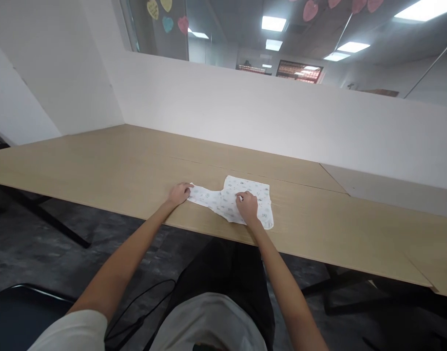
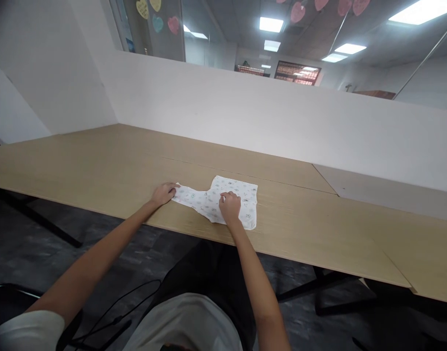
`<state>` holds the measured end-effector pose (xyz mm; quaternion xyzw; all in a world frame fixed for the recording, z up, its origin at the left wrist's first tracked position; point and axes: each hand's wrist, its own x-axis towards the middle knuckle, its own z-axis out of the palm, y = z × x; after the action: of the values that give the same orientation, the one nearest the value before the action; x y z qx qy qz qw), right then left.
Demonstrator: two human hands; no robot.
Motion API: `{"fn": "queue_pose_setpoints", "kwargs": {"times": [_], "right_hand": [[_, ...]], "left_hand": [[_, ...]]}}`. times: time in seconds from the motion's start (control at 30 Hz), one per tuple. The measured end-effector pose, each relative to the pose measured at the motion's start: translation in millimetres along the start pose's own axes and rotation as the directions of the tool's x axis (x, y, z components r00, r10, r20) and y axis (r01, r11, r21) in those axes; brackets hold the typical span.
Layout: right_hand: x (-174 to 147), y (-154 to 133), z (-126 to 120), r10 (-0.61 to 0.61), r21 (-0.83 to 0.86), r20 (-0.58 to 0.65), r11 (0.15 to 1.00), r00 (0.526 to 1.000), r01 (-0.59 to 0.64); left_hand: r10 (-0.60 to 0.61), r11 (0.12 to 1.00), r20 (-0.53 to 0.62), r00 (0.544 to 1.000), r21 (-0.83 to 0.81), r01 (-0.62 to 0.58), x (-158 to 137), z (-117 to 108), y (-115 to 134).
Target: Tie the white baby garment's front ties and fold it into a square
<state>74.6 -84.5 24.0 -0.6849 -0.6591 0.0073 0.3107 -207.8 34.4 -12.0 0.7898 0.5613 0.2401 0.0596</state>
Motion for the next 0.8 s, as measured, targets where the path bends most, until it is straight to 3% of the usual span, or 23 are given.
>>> {"fn": "queue_pose_setpoints", "kwargs": {"times": [0.23, 0.33, 0.43, 0.53, 0.6, 0.67, 0.73, 0.8], "right_hand": [[8.2, -21.3, 14.6, -0.079, -0.175, 0.107, 0.980, 0.991, 0.096], [-6.4, -33.4, 12.8, -0.133, -0.197, 0.143, 0.967, 0.981, 0.160], [-59.4, -51.0, 13.5, -0.245, -0.075, 0.115, 0.964, 0.963, 0.254], [-140.7, -63.6, 27.6, -0.383, 0.163, 0.154, 0.919, 0.911, 0.359], [-190.9, -64.4, 43.9, -0.383, 0.239, 0.261, 0.915, 0.886, 0.325], [-224.9, -60.2, 60.8, -0.289, 0.257, 0.409, 0.947, 0.866, 0.195], [-240.2, -54.5, 73.2, -0.217, 0.247, 0.539, 0.965, 0.814, 0.093], [-242.4, -50.6, 78.9, -0.188, 0.230, 0.595, 0.971, 0.781, 0.059]], "left_hand": [[-0.006, 0.999, -0.028, 1.000, -0.053, 0.004, 1.6, 3.2, -5.8], [-0.011, 0.996, -0.034, 0.999, -0.086, 0.008, 1.6, 3.9, -7.7], [-0.014, 0.993, -0.028, 0.999, -0.114, 0.011, 1.2, 2.4, -7.6], [-0.081, 0.969, -0.050, 0.995, -0.238, 0.067, 3.0, -2.0, 1.8], [-0.147, 0.928, -0.093, 0.985, -0.356, 0.105, 6.9, -6.2, 18.8], [-0.159, 0.887, -0.142, 0.977, -0.455, 0.078, 12.4, -9.7, 46.5], [-0.096, 0.849, -0.178, 0.979, -0.528, -0.012, 17.8, -10.0, 83.0], [0.015, 0.824, -0.176, 0.984, -0.555, -0.112, 20.0, -5.3, 123.8]]}}
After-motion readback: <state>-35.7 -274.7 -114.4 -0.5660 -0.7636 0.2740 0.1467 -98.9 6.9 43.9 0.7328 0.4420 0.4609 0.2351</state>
